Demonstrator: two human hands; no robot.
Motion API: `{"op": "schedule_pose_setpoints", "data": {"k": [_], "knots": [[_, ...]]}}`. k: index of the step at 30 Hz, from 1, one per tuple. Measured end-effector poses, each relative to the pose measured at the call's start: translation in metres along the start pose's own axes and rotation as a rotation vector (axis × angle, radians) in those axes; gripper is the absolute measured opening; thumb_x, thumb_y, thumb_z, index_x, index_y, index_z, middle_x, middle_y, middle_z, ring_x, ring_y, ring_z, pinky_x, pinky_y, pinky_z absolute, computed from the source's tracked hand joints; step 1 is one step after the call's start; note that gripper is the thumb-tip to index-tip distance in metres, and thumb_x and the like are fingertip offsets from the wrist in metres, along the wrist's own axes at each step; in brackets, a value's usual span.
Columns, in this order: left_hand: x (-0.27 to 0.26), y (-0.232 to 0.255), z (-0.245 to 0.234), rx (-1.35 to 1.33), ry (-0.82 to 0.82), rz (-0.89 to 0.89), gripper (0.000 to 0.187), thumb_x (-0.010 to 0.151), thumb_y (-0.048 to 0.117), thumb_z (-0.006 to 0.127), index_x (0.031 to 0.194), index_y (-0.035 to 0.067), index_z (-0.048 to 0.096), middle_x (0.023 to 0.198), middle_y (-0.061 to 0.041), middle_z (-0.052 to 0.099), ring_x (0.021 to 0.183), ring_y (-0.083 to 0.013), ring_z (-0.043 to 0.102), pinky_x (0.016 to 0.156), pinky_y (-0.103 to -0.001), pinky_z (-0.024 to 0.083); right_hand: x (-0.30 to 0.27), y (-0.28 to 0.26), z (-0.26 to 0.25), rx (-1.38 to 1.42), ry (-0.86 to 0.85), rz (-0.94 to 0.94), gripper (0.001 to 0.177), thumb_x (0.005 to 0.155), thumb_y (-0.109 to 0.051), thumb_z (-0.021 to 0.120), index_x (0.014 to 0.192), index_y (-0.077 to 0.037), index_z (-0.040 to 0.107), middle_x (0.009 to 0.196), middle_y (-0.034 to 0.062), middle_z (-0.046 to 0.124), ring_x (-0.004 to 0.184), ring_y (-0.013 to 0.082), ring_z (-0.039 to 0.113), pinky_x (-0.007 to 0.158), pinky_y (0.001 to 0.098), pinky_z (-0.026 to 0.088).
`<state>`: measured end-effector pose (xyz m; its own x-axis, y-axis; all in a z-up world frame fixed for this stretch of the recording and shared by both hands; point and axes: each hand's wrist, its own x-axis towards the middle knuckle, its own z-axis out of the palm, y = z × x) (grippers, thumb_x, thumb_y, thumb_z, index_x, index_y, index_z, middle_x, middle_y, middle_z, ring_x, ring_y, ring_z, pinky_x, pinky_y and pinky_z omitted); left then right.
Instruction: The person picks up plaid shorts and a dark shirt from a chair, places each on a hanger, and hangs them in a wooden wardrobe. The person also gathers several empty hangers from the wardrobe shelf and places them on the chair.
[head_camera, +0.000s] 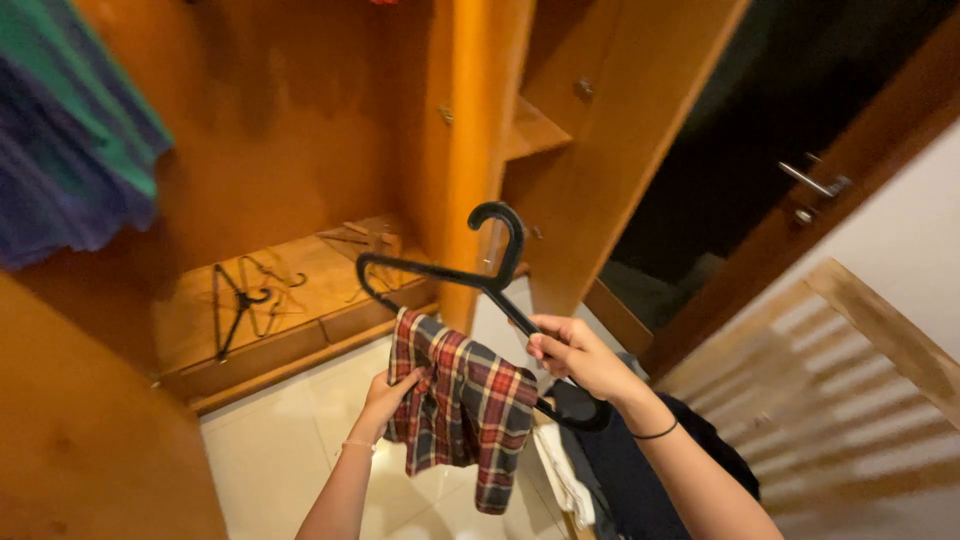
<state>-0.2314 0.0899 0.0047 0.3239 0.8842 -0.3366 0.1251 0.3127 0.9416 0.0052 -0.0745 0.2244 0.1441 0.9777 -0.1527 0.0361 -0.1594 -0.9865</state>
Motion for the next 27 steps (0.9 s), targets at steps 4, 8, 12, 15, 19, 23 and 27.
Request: {"op": "schedule_pose_setpoints", "data": {"k": [4, 8, 12, 15, 19, 23, 27], "knots": [[0.048, 0.004, -0.038, 0.051, 0.212, 0.103, 0.077, 0.065, 0.049, 0.090, 0.130, 0.021, 0.060, 0.124, -0.010, 0.065, 0.124, -0.0254, 0.054, 0.107, -0.039, 0.040, 0.052, -0.016, 0.038, 0.009, -0.089, -0.066, 0.038, 0.096, -0.006, 0.045, 0.133, -0.006, 0.055, 0.069, 0.0035, 0.045, 0.051, 0.0063, 0.040, 0.039, 0.0133, 0.035], [0.036, 0.074, -0.058, 0.138, 0.603, 0.656, 0.056, 0.083, 0.036, 0.075, 0.128, 0.010, 0.055, 0.122, -0.018, 0.058, 0.118, -0.0368, 0.053, 0.104, -0.047, 0.036, 0.115, -0.025, 0.081, -0.036, -0.080, -0.135, 0.038, 0.097, -0.006, 0.043, 0.134, -0.008, 0.051, 0.071, 0.0029, 0.045, 0.052, 0.0043, 0.038, 0.042, 0.0137, 0.034], [0.066, 0.128, -0.084, 0.089, 0.534, 0.747, 0.055, 0.086, 0.036, 0.073, 0.130, 0.010, 0.052, 0.123, -0.019, 0.055, 0.120, -0.0379, 0.050, 0.104, -0.049, 0.034, 0.191, -0.029, 0.120, -0.036, -0.015, -0.195, 0.037, 0.098, -0.007, 0.042, 0.135, -0.007, 0.048, 0.071, 0.0037, 0.046, 0.053, 0.0065, 0.039, 0.044, 0.0167, 0.035], [0.057, 0.186, -0.099, 0.071, 0.313, 0.861, 0.063, 0.088, 0.034, 0.068, 0.139, 0.005, 0.043, 0.137, -0.025, 0.042, 0.132, -0.0433, 0.037, 0.111, -0.052, 0.027, 0.237, -0.057, 0.156, 0.031, -0.004, -0.219, 0.039, 0.097, -0.007, 0.042, 0.136, -0.006, 0.049, 0.072, 0.0016, 0.046, 0.054, 0.0039, 0.039, 0.043, 0.0143, 0.034], [0.093, 0.220, -0.115, 0.148, 0.314, 0.887, 0.048, 0.101, 0.037, 0.043, 0.146, 0.020, 0.040, 0.149, -0.022, 0.030, 0.137, -0.0494, 0.025, 0.110, -0.063, 0.017, 0.299, -0.081, 0.206, 0.074, -0.007, -0.244, 0.039, 0.098, -0.009, 0.040, 0.136, -0.008, 0.049, 0.073, 0.0002, 0.044, 0.054, 0.0023, 0.039, 0.042, 0.0127, 0.037], [0.126, 0.248, -0.137, 0.345, 0.441, 0.827, 0.045, 0.101, 0.041, 0.040, 0.145, 0.034, 0.040, 0.158, -0.011, 0.016, 0.143, -0.0435, 0.010, 0.108, -0.068, 0.009, 0.339, -0.110, 0.248, 0.089, 0.012, -0.291, 0.039, 0.098, -0.009, 0.040, 0.136, -0.006, 0.049, 0.073, -0.0012, 0.044, 0.054, -0.0001, 0.040, 0.042, 0.0098, 0.037], [0.163, 0.273, -0.168, 0.321, 0.425, 0.859, 0.043, 0.103, 0.035, 0.036, 0.146, 0.032, 0.037, 0.156, -0.009, 0.023, 0.143, -0.0397, 0.015, 0.107, -0.069, 0.012, 0.379, -0.131, 0.256, 0.059, 0.059, -0.360, 0.037, 0.098, -0.008, 0.041, 0.134, -0.005, 0.050, 0.074, 0.0010, 0.044, 0.055, 0.0020, 0.041, 0.042, 0.0112, 0.039]]}}
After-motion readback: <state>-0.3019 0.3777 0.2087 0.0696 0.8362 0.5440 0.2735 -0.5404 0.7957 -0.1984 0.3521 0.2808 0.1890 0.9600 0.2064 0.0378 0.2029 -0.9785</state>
